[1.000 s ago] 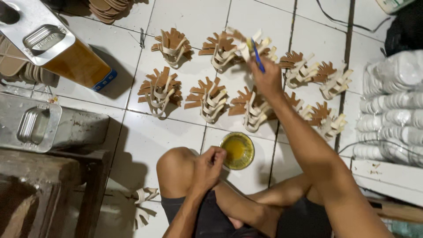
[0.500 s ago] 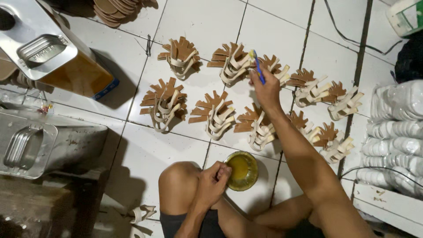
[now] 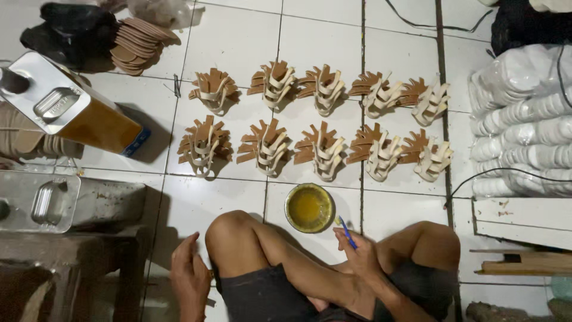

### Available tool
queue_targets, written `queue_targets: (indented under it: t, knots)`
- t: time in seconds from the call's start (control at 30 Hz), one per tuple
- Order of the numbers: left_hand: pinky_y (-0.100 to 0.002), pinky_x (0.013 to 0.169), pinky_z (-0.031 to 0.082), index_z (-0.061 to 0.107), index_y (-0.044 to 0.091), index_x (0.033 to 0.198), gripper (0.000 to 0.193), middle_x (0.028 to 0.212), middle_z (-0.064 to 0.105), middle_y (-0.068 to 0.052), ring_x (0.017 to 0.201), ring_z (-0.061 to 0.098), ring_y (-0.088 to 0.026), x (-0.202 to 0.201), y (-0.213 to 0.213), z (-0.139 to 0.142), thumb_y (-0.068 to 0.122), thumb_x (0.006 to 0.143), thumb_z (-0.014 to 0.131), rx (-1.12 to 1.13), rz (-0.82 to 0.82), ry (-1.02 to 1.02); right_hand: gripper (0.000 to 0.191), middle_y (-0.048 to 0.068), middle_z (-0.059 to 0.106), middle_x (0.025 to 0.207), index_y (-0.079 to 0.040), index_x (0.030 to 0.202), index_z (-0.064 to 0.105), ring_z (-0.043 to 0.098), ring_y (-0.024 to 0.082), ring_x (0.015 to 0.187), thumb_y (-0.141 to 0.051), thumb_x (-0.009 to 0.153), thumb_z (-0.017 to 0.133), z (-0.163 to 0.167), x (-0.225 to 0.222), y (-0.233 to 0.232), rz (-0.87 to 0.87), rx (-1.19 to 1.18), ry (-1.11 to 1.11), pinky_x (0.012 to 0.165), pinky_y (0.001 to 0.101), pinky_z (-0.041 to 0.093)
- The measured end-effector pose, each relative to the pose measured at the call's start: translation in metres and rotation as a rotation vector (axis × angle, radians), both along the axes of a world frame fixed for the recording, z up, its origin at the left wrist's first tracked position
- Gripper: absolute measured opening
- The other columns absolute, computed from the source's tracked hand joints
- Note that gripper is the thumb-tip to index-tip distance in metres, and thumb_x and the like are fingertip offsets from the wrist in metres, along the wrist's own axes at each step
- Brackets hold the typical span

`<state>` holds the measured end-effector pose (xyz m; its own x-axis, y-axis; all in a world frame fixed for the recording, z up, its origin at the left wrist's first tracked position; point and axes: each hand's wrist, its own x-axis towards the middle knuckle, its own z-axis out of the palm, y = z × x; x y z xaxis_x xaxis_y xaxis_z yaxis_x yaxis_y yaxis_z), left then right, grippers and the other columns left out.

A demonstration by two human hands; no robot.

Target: The person sits on the floor and repeatedly applies a yellow liquid to star-shaped wooden pieces using a small brush. They dip the brush into a bowl, coat the pieces, and place them among many similar items arranged on the floor.

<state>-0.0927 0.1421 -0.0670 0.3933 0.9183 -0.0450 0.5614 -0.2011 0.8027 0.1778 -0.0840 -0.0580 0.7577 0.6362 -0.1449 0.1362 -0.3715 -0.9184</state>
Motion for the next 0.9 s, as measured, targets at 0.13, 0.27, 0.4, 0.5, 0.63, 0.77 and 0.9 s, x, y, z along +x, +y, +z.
queue_targets:
  t: [0.13, 0.27, 0.4, 0.5, 0.63, 0.77, 0.9]
  knots:
    - [-0.048, 0.101, 0.048, 0.072, 0.007, 0.122, 0.051, 0.136, 0.062, -0.020, 0.123, 0.059, -0.042, -0.043, -0.019, -0.009, 0.000, 0.072, 0.061, 0.062, -0.277, 0.440, 0.025, 0.001, 0.070, 0.076, -0.001, 0.116, 0.075, 0.061, 0.007, 0.066, -0.013, 0.096, 0.067, 0.003, -0.008, -0.030, -0.050, -0.032, 0.033, 0.060, 0.0238, 0.051]
    - [-0.044, 0.100, 0.050, 0.070, 0.008, 0.126, 0.044, 0.140, 0.062, -0.017, 0.120, 0.063, -0.036, -0.060, -0.025, -0.006, 0.000, 0.085, 0.057, -0.078, -0.236, 0.290, 0.027, 0.001, 0.066, 0.066, -0.004, 0.116, 0.077, 0.059, 0.007, 0.063, -0.019, 0.096, 0.067, 0.013, -0.003, -0.041, -0.048, -0.077, -0.071, 0.058, 0.0243, 0.049]
    - [-0.042, 0.090, 0.056, 0.065, 0.012, 0.133, 0.048, 0.119, 0.077, -0.017, 0.101, 0.072, -0.035, -0.069, -0.015, 0.009, 0.006, 0.087, 0.053, -0.355, -0.272, 0.134, 0.027, 0.000, 0.065, 0.066, -0.006, 0.115, 0.078, 0.057, 0.008, 0.062, -0.021, 0.096, 0.066, 0.022, 0.000, -0.048, -0.099, -0.117, -0.074, 0.058, 0.0252, 0.047]
    - [-0.041, 0.089, 0.058, 0.068, 0.010, 0.125, 0.044, 0.109, 0.078, -0.017, 0.102, 0.075, -0.032, -0.071, -0.015, 0.024, 0.011, 0.081, 0.067, -0.141, -0.400, 0.423, 0.026, -0.001, 0.065, 0.067, -0.004, 0.115, 0.077, 0.058, 0.005, 0.065, -0.021, 0.099, 0.065, 0.022, -0.002, -0.056, -0.099, -0.018, -0.035, 0.061, 0.0234, 0.048]
    - [-0.047, 0.084, 0.055, 0.068, 0.005, 0.121, 0.031, 0.102, 0.074, -0.023, 0.095, 0.071, -0.040, -0.081, -0.032, 0.049, 0.015, 0.092, 0.062, 0.027, -0.107, 0.481, 0.025, -0.002, 0.063, 0.071, -0.002, 0.116, 0.076, 0.057, 0.005, 0.069, -0.019, 0.102, 0.063, 0.016, -0.010, -0.068, -0.075, 0.114, -0.029, 0.065, 0.0218, 0.048]
    - [-0.050, 0.077, 0.053, 0.068, 0.000, 0.115, 0.025, 0.097, 0.072, -0.026, 0.088, 0.069, -0.044, -0.073, -0.040, 0.082, 0.018, 0.100, 0.060, 0.220, 0.198, 0.308, 0.026, 0.000, 0.060, 0.072, -0.002, 0.119, 0.078, 0.045, 0.009, 0.063, -0.018, 0.103, 0.064, 0.020, -0.022, -0.069, -0.116, 0.017, 0.130, 0.057, 0.0263, 0.037]
    - [-0.043, 0.072, 0.054, 0.067, 0.002, 0.107, 0.018, 0.094, 0.068, -0.017, 0.081, 0.067, -0.032, -0.041, -0.067, 0.100, 0.012, 0.092, 0.070, 0.472, 0.190, 0.002, 0.026, 0.003, 0.071, 0.087, -0.002, 0.118, 0.077, 0.059, 0.011, 0.076, -0.018, 0.101, 0.065, 0.039, -0.045, -0.047, 0.119, 0.117, 0.120, 0.069, 0.0269, 0.047]
